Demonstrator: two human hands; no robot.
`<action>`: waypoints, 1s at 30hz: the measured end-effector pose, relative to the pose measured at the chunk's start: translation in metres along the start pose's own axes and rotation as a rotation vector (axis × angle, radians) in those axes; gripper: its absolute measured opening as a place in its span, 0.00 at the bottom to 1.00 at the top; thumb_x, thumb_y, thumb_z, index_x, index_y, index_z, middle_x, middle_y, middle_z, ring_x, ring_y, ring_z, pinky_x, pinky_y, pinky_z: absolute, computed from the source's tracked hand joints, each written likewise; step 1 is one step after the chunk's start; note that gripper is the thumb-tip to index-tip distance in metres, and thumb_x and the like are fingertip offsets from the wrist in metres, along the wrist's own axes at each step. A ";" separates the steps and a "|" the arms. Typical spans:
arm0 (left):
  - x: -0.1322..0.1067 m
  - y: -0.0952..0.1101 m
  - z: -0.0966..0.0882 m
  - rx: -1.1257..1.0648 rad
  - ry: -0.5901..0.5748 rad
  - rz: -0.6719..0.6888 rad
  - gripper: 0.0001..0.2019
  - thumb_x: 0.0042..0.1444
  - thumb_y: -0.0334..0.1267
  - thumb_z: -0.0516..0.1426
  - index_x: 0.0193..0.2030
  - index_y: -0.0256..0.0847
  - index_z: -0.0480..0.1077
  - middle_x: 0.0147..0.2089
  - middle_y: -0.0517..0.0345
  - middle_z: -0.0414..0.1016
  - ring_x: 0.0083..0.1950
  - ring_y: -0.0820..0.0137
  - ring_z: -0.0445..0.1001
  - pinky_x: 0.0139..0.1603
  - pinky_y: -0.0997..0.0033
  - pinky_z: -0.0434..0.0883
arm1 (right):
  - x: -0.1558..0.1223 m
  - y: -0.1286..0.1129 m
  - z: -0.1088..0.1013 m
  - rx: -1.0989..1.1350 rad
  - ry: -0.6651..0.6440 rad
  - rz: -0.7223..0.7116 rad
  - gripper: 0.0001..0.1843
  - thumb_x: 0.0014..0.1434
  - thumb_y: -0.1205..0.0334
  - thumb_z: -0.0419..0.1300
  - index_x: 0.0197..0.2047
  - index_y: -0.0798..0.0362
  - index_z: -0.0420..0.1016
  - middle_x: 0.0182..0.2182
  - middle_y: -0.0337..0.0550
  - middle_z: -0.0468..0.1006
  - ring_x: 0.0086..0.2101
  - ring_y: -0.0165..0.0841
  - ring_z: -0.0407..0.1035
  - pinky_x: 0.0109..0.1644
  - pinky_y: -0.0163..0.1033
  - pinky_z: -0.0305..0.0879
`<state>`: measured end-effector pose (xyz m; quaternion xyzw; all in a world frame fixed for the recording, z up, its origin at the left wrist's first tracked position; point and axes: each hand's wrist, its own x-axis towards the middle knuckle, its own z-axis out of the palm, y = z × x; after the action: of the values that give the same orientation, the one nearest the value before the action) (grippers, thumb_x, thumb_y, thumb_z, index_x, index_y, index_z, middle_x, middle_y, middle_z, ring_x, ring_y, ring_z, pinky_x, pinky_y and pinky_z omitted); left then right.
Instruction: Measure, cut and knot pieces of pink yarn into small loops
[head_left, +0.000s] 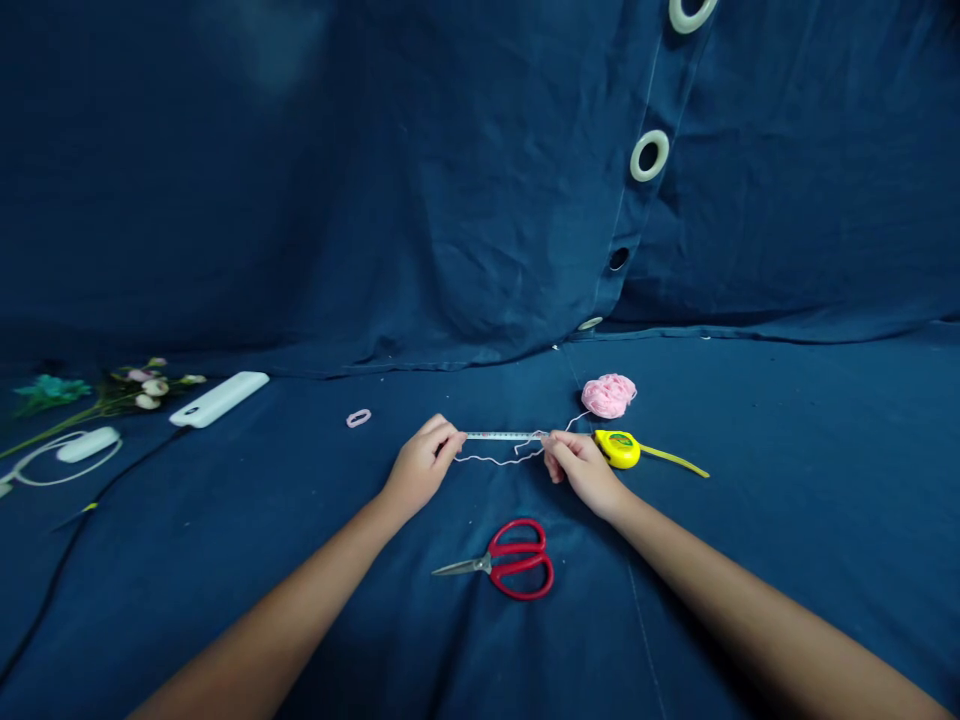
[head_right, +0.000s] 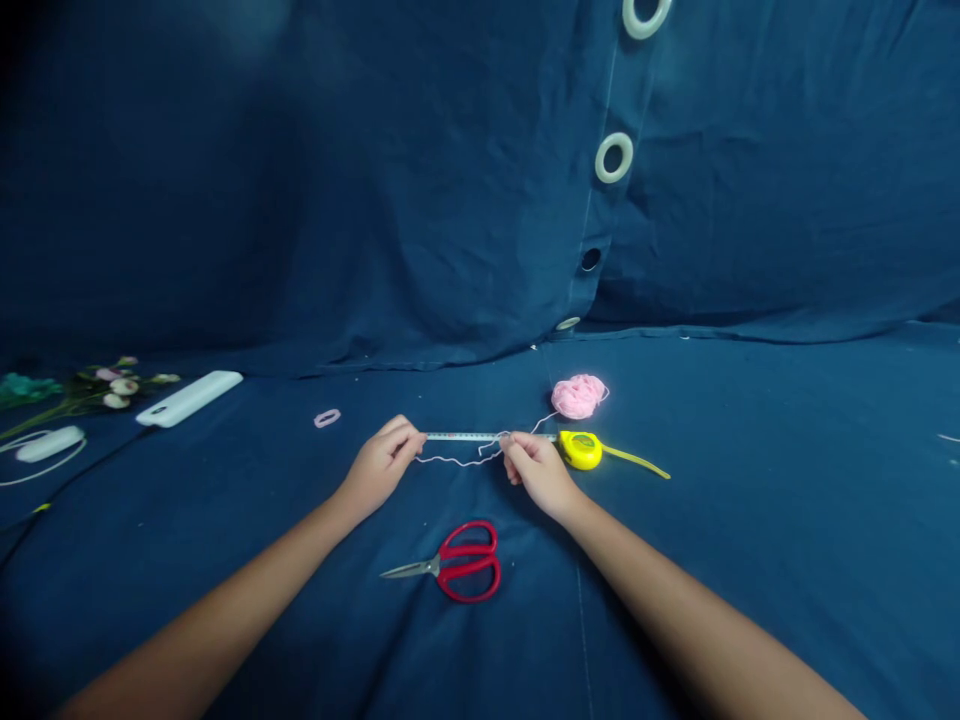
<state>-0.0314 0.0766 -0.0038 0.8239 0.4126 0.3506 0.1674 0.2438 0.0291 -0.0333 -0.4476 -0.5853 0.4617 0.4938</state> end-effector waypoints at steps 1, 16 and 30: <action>-0.001 -0.001 -0.002 0.007 -0.003 0.014 0.20 0.74 0.45 0.47 0.32 0.41 0.69 0.35 0.57 0.70 0.39 0.68 0.69 0.43 0.67 0.66 | 0.000 0.000 0.000 0.002 0.002 0.001 0.26 0.68 0.44 0.56 0.23 0.50 0.66 0.19 0.36 0.68 0.21 0.30 0.62 0.29 0.37 0.60; -0.001 -0.018 -0.039 0.297 -0.186 0.116 0.16 0.62 0.49 0.62 0.53 0.48 0.74 0.44 0.57 0.76 0.46 0.62 0.72 0.47 0.63 0.68 | -0.005 0.005 -0.005 -0.096 0.285 -0.093 0.25 0.69 0.40 0.57 0.28 0.50 0.63 0.22 0.36 0.63 0.26 0.31 0.58 0.30 0.37 0.55; -0.007 -0.041 -0.051 0.266 -0.197 0.117 0.10 0.66 0.43 0.57 0.38 0.45 0.79 0.41 0.56 0.79 0.44 0.65 0.73 0.48 0.64 0.69 | -0.004 0.012 -0.006 -0.105 0.258 -0.068 0.25 0.68 0.39 0.58 0.29 0.50 0.66 0.21 0.36 0.64 0.24 0.31 0.59 0.28 0.37 0.56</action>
<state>-0.0939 0.0953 0.0051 0.8918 0.3882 0.2197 0.0758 0.2506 0.0279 -0.0450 -0.5085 -0.5550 0.3520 0.5563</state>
